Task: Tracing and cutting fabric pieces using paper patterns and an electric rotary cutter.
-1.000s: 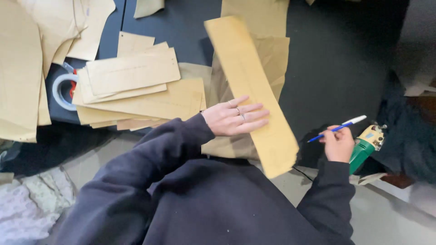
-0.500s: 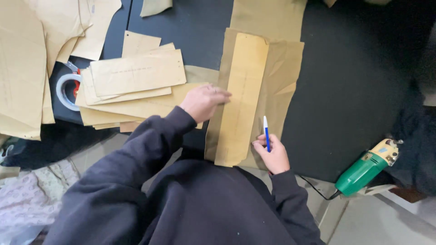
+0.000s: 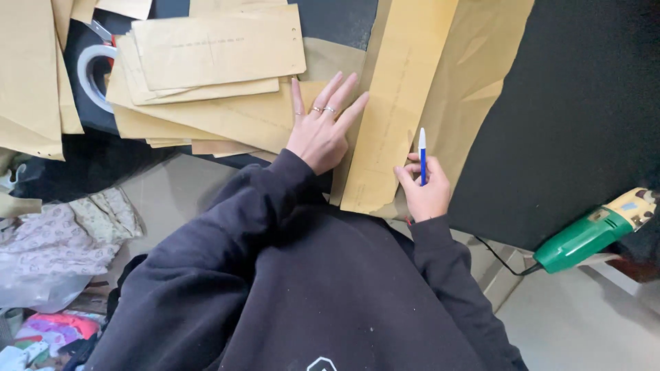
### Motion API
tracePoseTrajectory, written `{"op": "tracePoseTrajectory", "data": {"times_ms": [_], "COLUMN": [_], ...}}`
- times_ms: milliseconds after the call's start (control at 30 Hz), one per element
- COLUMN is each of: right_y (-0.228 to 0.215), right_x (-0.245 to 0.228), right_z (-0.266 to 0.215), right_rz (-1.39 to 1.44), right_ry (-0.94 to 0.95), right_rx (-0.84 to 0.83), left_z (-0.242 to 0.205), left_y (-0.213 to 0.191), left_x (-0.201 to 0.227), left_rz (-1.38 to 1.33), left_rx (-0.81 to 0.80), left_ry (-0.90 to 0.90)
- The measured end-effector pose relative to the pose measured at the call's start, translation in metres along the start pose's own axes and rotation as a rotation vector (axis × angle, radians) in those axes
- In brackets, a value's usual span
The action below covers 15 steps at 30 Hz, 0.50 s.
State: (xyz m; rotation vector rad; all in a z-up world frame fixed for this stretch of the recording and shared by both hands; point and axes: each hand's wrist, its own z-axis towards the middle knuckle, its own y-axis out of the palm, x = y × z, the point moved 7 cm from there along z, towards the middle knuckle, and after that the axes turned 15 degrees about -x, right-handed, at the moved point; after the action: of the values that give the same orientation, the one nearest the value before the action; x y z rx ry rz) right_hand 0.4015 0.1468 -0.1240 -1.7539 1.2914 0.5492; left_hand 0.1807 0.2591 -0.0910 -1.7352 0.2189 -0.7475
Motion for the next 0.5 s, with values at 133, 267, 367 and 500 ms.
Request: {"op": "tracePoseTrajectory", "data": {"times_ms": [133, 267, 367, 500], "right_y": [0.003, -0.019, -0.084, -0.183], "right_x": [-0.006, -0.012, -0.011, -0.027], "right_z": [-0.003, -0.007, 0.032, 0.116], "right_rz": [-0.012, -0.065, -0.078, -0.091], "right_ry": [-0.006, -0.064, -0.134, -0.382], "right_rx": [-0.03, 0.014, 0.156, 0.181], "left_z": [-0.018, -0.024, 0.011, 0.085], "left_y": [0.005, -0.001, -0.012, -0.037], "left_x": [-0.02, -0.026, -0.049, -0.086], "left_rz": [0.081, 0.016, -0.061, -0.361], "left_rx": [0.029, -0.005, 0.046, 0.026], "left_ry": [-0.073, 0.024, 0.002, -0.095]}}
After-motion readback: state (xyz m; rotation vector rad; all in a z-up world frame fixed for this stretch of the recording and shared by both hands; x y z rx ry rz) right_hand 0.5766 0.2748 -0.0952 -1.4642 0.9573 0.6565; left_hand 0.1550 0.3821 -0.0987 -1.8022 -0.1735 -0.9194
